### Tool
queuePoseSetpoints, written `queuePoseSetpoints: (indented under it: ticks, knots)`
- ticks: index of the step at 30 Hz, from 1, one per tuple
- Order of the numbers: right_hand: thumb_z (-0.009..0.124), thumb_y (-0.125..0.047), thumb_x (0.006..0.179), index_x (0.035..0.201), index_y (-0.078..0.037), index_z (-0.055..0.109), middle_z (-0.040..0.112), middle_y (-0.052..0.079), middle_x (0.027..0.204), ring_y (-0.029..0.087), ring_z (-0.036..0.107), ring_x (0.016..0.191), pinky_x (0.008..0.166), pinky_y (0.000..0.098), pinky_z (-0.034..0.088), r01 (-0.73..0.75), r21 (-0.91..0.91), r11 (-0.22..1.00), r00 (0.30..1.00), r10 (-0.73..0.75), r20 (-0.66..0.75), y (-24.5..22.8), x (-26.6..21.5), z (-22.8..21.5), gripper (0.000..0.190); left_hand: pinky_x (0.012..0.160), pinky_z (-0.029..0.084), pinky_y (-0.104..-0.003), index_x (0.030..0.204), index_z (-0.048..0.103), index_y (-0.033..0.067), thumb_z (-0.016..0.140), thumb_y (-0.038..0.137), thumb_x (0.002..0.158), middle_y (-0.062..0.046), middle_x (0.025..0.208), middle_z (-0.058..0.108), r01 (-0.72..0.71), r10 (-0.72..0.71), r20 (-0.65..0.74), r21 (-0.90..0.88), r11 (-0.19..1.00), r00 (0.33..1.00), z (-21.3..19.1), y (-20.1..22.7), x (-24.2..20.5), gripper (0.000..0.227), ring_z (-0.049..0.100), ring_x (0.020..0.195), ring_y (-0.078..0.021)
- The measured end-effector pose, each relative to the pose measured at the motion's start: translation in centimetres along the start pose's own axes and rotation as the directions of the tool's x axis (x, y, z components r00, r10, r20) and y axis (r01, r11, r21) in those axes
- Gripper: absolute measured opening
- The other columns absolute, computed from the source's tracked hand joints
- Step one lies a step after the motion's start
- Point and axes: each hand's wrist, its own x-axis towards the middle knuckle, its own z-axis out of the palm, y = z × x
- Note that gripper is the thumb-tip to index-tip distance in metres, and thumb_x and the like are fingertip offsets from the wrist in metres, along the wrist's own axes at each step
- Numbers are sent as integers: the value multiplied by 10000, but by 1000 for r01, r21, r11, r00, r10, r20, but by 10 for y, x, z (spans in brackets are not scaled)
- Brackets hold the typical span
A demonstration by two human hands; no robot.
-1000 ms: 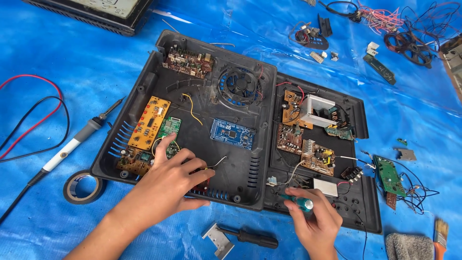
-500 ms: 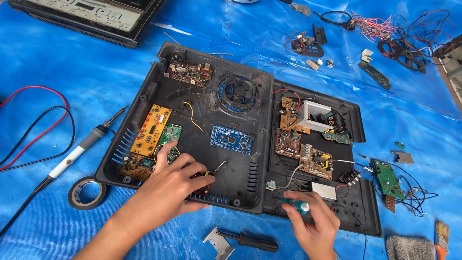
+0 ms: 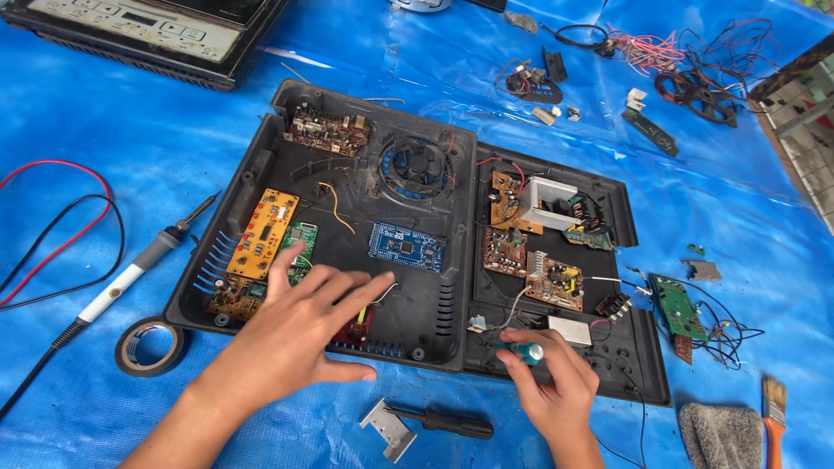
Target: Inspecting and diagnosing components on an induction cooker's circuit board using a screwdriver as a probe.
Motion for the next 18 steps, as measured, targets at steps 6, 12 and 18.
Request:
queuePoseSetpoints:
  ticks: [6, 12, 18]
  knots:
    - [750, -165, 895, 999, -8, 707, 762, 107, 940, 215, 766, 818, 754, 305, 639, 73, -19, 997, 994, -74, -77, -3, 2, 0, 193, 1176, 198, -655, 1588, 381, 74, 653, 948, 622, -45, 1265, 618, 15, -5, -101, 95, 995, 995, -14, 6, 4, 1331, 556, 1142, -220]
    - [736, -112, 934, 1232, 11, 539, 722, 153, 926, 255, 816, 846, 784, 318, 692, 104, 81, 991, 972, -84, -221, 1, -9, 4, 378, 1174, 255, -626, 1525, 481, 44, 634, 948, 617, -34, 1195, 643, 9, 24, -215, 153, 988, 976, -9, 24, 5, 1291, 566, 1132, -210]
    - [515, -157, 1083, 1366, -8, 378, 729, 247, 1010, 314, 786, 867, 732, 345, 693, 37, 238, 970, 961, 31, -276, -13, -1, 9, 348, 1155, 242, -598, 1486, 505, 42, 767, 832, 666, -18, 1077, 655, -52, 45, -209, -28, 998, 977, 9, 48, 7, 1169, 568, 1071, -211]
